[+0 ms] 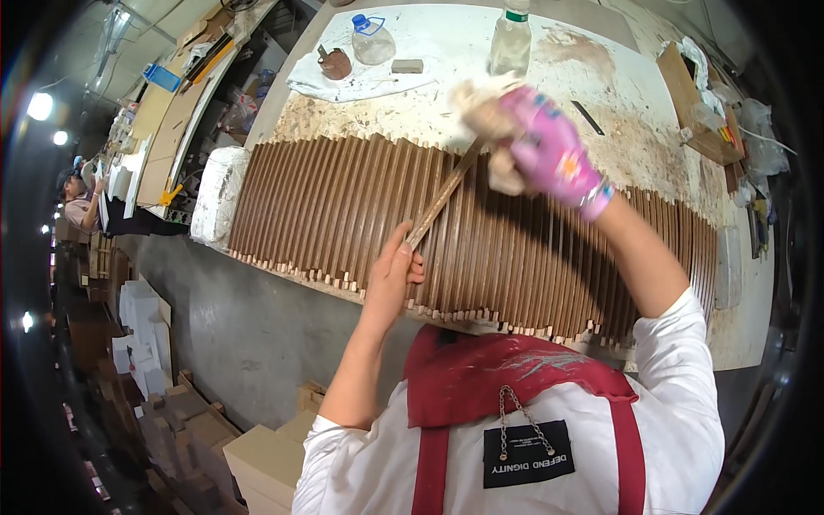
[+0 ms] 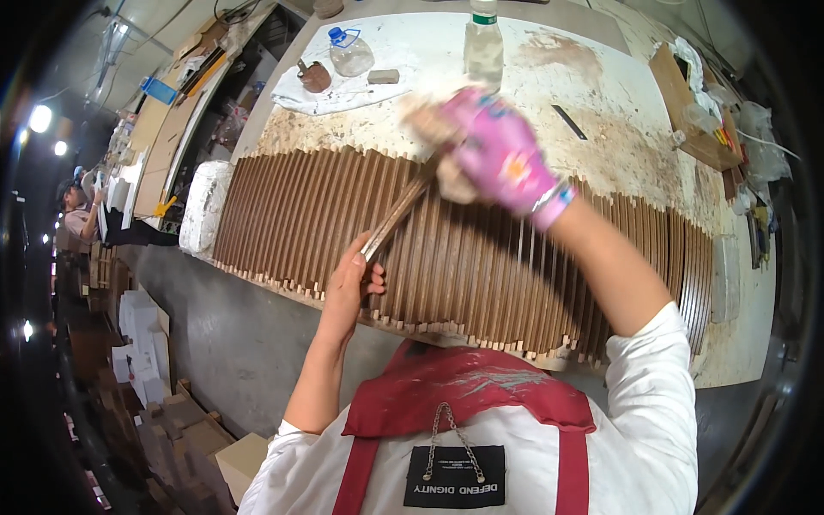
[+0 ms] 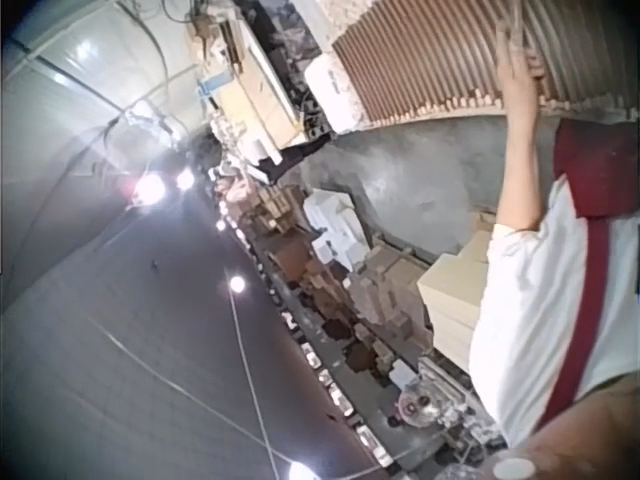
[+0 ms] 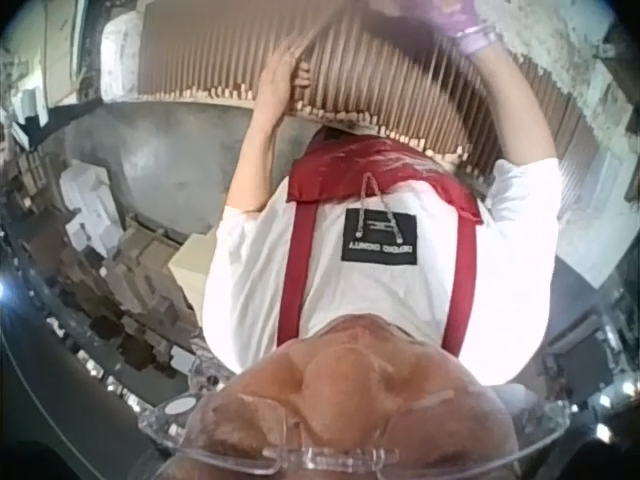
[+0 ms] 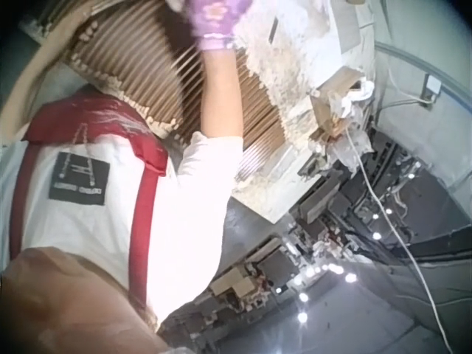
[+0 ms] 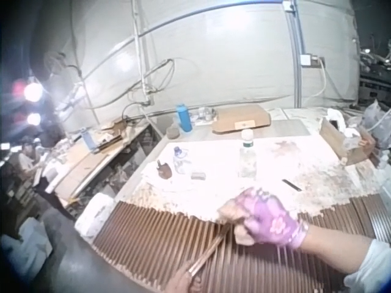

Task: The person scrapes wood slats with a small tool, wipes them with a cloth after applying liquid from a bottle, and rubs a solid block along the ends of the slats.

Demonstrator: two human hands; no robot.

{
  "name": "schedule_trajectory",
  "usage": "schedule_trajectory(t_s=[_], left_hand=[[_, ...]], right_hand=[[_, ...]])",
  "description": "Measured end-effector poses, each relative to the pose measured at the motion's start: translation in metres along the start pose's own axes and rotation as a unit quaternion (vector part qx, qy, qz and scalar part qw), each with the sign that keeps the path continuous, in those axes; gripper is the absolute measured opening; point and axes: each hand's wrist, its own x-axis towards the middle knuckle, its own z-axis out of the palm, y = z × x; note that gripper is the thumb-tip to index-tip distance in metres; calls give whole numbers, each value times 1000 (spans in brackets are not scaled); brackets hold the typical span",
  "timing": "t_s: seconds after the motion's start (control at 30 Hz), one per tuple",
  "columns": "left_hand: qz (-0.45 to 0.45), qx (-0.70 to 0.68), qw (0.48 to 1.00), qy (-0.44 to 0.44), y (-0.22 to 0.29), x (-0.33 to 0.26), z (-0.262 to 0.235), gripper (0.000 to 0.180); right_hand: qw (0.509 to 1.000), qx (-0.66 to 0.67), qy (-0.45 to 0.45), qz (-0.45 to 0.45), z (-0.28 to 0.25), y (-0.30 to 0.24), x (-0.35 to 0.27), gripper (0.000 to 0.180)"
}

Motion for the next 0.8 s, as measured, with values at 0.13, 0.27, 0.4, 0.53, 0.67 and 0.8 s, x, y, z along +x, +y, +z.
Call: schedule_trajectory(t_s=[0.13, 0.27, 0.4, 0.53, 0.67, 0.8], left_hand=[[-63, -153, 986, 8, 20, -9, 19, 52], [-30, -140, 990, -10, 26, -20, 13, 51], [-38, -168, 984, -39, 18, -29, 17, 48], [-84, -234, 968, -40, 25, -34, 27, 46], [-102, -232, 964, -75, -15, -27, 11, 44], [-120, -211, 968, -64, -31, -30, 7, 47]], right_hand=[[936, -222, 2, -272, 51, -55, -22, 27], [982, -153, -65, -87, 24, 26, 10, 27], [946, -278, -43, -160, 17, -24, -20, 27], [928, -243, 59, -278, 27, -41, -43, 34], [983, -40, 43, 174, -30, 49, -30, 25], [987, -22, 146, -63, -32, 41, -43, 28]])
